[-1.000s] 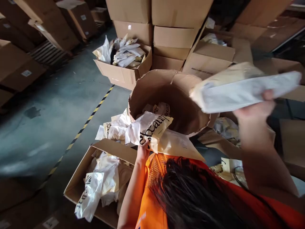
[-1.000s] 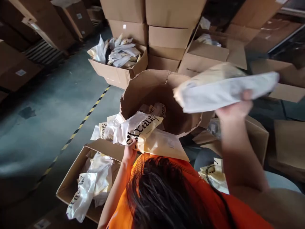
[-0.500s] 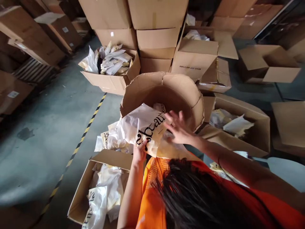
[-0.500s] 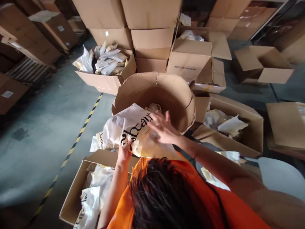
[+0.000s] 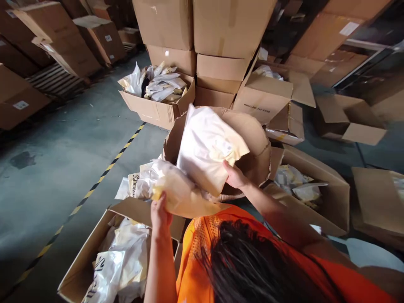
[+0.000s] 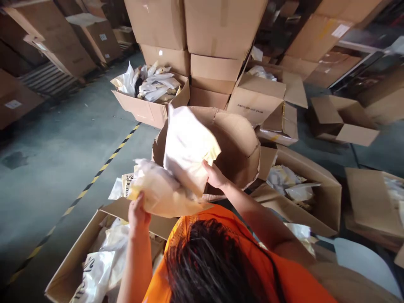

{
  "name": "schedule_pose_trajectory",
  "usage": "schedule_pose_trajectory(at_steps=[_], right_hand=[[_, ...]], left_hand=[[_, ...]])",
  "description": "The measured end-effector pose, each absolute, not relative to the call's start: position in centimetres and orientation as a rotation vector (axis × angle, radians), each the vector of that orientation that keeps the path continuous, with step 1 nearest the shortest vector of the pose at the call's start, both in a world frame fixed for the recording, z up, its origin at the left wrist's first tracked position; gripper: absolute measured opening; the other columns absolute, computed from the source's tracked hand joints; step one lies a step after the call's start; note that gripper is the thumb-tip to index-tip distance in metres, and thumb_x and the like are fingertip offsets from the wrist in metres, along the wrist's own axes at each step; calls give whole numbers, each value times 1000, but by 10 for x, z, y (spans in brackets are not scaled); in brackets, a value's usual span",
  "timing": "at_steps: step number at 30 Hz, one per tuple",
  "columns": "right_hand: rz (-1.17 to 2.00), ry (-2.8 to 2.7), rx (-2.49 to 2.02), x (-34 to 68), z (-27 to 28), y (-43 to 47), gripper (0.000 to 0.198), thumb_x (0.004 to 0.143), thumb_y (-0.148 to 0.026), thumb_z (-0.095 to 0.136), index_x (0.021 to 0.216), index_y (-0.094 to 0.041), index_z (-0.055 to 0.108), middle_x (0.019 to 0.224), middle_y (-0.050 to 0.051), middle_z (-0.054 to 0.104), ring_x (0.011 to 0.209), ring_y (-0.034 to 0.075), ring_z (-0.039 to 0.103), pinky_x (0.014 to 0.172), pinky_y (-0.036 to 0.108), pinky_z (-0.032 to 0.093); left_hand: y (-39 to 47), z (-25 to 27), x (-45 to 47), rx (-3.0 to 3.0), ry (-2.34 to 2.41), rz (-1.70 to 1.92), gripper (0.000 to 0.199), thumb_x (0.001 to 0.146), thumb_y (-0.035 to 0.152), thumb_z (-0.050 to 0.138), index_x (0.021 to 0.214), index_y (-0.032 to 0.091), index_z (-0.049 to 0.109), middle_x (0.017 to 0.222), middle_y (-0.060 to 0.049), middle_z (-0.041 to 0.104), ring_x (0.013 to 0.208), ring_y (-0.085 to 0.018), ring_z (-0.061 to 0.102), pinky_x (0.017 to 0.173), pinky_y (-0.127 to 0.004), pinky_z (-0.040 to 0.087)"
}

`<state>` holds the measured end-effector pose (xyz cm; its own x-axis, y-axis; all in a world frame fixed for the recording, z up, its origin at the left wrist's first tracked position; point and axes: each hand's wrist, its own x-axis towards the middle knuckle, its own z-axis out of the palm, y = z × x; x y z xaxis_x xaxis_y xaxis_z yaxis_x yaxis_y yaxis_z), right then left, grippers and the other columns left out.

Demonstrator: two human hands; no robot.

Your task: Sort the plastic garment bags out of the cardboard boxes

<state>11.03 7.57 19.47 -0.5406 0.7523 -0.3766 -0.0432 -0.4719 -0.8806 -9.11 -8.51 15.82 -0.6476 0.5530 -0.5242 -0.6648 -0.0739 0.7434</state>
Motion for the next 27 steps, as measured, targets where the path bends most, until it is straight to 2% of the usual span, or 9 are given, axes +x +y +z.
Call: schedule_pose_trajectory(at_steps=[5, 8, 11, 14, 17, 20, 23, 25, 27], right_hand=[[2000, -950, -1084, 119, 216, 68, 58, 85, -66, 44, 108, -16, 64, 99, 17, 70, 109, 30, 65, 82, 39, 57], [1967, -951, -1055, 120, 226, 61, 67, 76, -75, 50, 108, -19, 66, 102, 16, 70, 115, 32, 62, 82, 40, 57], [1923, -942, -922, 118, 229, 58, 72, 66, -80, 58, 107, -21, 68, 106, 14, 71, 120, 32, 59, 89, 42, 57], [1921, -930, -802, 117, 228, 56, 68, 67, -78, 62, 106, -23, 70, 106, 12, 72, 124, 32, 57, 96, 44, 54], [1924, -921, -777, 118, 229, 54, 64, 69, -76, 63, 106, -23, 70, 108, 10, 72, 127, 31, 55, 99, 45, 53], [1934, -904, -789, 119, 229, 52, 66, 67, -76, 65, 106, -23, 70, 110, 10, 71, 128, 32, 54, 100, 46, 53], [1936, -877, -803, 118, 227, 52, 66, 66, -75, 67, 106, -23, 70, 111, 10, 71, 129, 32, 54, 100, 47, 53], [1919, -859, -818, 117, 226, 52, 63, 66, -74, 68, 103, -23, 70, 110, 10, 71, 129, 32, 53, 101, 47, 53], [1901, -832, -828, 117, 225, 53, 60, 65, -72, 70, 98, -22, 70, 108, 10, 72, 130, 32, 53, 101, 46, 53]], left_hand=[[-113, 148, -120, -397, 1369, 1915, 28, 66, 33, 75, 89, 19, 72, 93, -1, 73, 86, -16, 66, 71, -22, 57], [-120, 147, -128, -440, 1445, 1884, 20, 76, 34, 68, 93, 25, 72, 103, 1, 72, 114, -19, 60, 85, -24, 56], [-119, 153, -128, -412, 1451, 1873, 19, 80, 34, 63, 94, 26, 72, 114, 1, 70, 136, -23, 46, 112, -37, 42], [-115, 159, -126, -464, 1443, 1851, 17, 84, 29, 58, 92, 24, 71, 119, -1, 69, 142, -24, 39, 122, -44, 27], [-113, 159, -124, -505, 1413, 1836, 17, 85, 27, 56, 91, 24, 72, 119, -1, 69, 141, -23, 40, 122, -43, 25], [-112, 156, -123, -492, 1388, 1840, 17, 86, 26, 57, 93, 25, 72, 118, 0, 69, 134, -22, 48, 119, -37, 33], [-111, 154, -122, -488, 1404, 1840, 19, 87, 24, 55, 95, 24, 72, 108, 0, 71, 114, -17, 61, 101, -26, 49], [-110, 152, -122, -490, 1400, 1853, 20, 89, 22, 52, 96, 22, 72, 97, 0, 72, 96, -14, 65, 87, -23, 53], [-110, 151, -122, -496, 1371, 1880, 22, 91, 20, 49, 95, 20, 71, 87, 0, 71, 84, -12, 66, 80, -23, 54]])
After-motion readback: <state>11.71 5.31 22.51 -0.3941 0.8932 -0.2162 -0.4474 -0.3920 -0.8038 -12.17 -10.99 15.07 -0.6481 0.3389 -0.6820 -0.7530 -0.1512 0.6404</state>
